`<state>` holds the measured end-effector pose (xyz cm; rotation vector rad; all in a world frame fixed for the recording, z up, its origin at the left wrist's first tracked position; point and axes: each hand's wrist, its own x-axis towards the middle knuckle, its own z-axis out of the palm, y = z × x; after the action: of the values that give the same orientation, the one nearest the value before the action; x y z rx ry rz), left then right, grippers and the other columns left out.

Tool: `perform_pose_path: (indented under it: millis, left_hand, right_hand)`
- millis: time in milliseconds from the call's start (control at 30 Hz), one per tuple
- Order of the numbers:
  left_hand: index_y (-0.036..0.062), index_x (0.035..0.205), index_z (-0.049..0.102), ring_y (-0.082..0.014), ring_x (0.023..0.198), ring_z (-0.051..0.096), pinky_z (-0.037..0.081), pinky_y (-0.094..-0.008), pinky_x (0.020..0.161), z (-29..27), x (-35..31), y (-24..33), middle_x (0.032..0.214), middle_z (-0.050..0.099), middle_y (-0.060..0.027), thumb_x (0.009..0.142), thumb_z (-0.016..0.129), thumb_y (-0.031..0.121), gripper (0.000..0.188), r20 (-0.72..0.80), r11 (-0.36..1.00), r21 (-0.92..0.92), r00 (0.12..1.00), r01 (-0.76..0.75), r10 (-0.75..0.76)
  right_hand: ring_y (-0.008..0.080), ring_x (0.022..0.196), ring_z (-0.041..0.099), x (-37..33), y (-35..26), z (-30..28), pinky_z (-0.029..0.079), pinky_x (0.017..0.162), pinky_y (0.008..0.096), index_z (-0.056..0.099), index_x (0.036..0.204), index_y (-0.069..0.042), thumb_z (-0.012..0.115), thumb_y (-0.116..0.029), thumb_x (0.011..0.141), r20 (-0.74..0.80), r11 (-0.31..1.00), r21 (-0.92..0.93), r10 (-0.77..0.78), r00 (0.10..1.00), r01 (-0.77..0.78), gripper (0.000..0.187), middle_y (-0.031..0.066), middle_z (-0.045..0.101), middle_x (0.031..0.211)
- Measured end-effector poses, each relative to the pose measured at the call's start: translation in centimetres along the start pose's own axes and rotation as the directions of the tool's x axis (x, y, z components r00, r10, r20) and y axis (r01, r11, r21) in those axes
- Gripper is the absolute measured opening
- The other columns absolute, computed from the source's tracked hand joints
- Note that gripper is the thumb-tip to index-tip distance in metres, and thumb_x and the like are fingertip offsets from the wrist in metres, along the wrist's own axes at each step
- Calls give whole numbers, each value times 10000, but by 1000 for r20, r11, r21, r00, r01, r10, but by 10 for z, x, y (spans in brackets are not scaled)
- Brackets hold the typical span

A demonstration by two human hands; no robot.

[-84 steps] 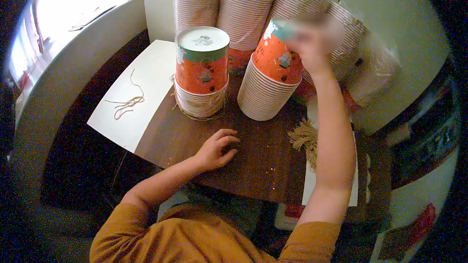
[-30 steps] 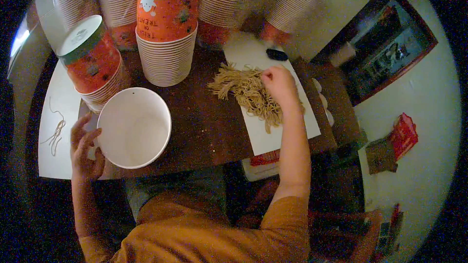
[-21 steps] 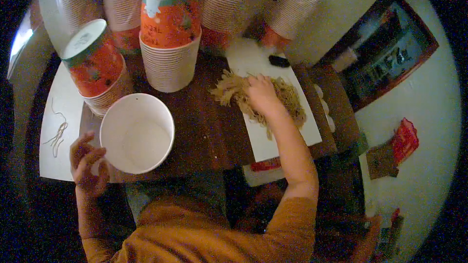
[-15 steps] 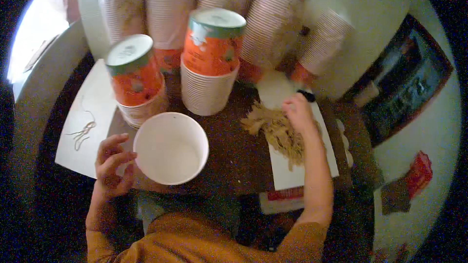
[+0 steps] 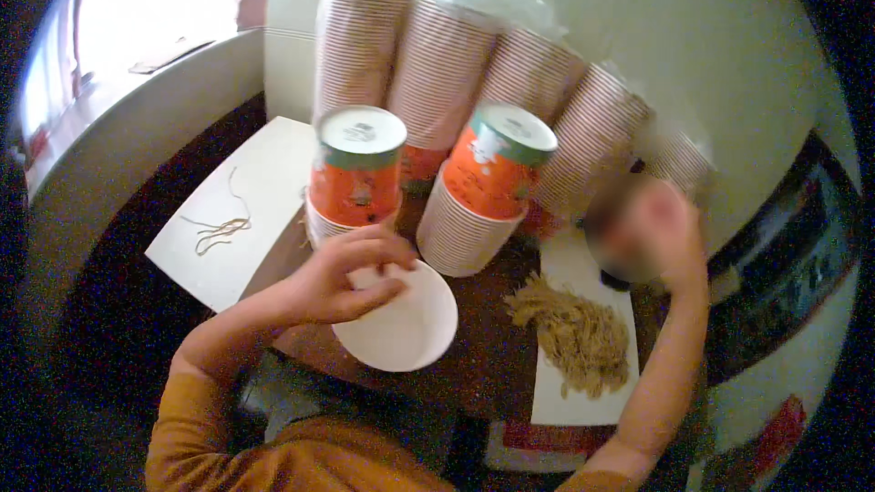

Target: Attaching a string handle to a small paper bucket by threading it through holes and tying knots.

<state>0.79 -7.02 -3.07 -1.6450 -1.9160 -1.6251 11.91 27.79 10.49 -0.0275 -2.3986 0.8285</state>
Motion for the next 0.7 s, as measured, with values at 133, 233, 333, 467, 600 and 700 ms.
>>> perform_pose_path:
  millis: [133, 233, 333, 467, 600, 700]
  left_hand:
    - [3, 1187, 552, -284, 1080, 565, 446, -378, 917, 31, 40, 8, 1176, 591, -167, 819, 703, 284, 486, -4, 993, -93, 997, -80, 80]
    - [-37, 1121, 571, -229, 883, 631, 499, -350, 770, 62, 56, 24, 999, 638, -190, 827, 671, 259, 429, 113, 932, -358, 994, 53, -13]
    - [-35, 897, 599, -141, 685, 538, 463, -323, 651, 75, 55, 30, 722, 608, -115, 906, 598, 265, 300, 305, 879, -451, 952, 155, -12]
    - [-37, 926, 596, -129, 681, 516, 455, -324, 641, 62, 39, 36, 729, 610, -95, 943, 545, 277, 319, 437, 822, -480, 896, 307, -79]
    - [-30, 971, 608, -128, 729, 556, 471, -313, 666, 50, 26, 48, 798, 639, -101, 936, 559, 276, 311, 403, 854, -473, 915, 216, -8]
    - [-22, 987, 611, -111, 763, 571, 479, -299, 676, 43, 23, 57, 830, 649, -93, 926, 577, 253, 284, 351, 884, -432, 936, 180, -19]
  right_hand:
    - [55, 587, 523, -35, -56, 41, 448, 539, 215, 543, 824, -45, 575, -99, 893, 284, 963, 212, 101, 953, -165, 93, -8, 544, 694]
    - [72, 611, 516, -51, -79, 62, 438, 573, 230, 541, 795, -18, 603, -88, 856, 322, 985, 93, 111, 940, -148, 112, -2, 542, 691]
    - [111, 678, 523, -62, -91, 64, 430, 646, 249, 539, 766, 1, 604, -61, 822, 313, 995, 64, 55, 948, -79, 106, 12, 549, 723]
    - [174, 777, 546, -75, -88, 55, 428, 759, 281, 534, 754, -6, 585, -78, 823, 350, 998, 43, -58, 935, 46, 112, 50, 554, 793]
    - [169, 755, 544, -87, -85, 58, 430, 726, 282, 537, 757, -11, 574, -97, 838, 406, 790, 570, -31, 914, -226, 124, 63, 566, 806]
    - [163, 746, 556, -92, -92, 60, 435, 696, 278, 556, 785, -17, 591, -112, 830, 513, 876, 373, 78, 855, -305, 112, 59, 585, 820]
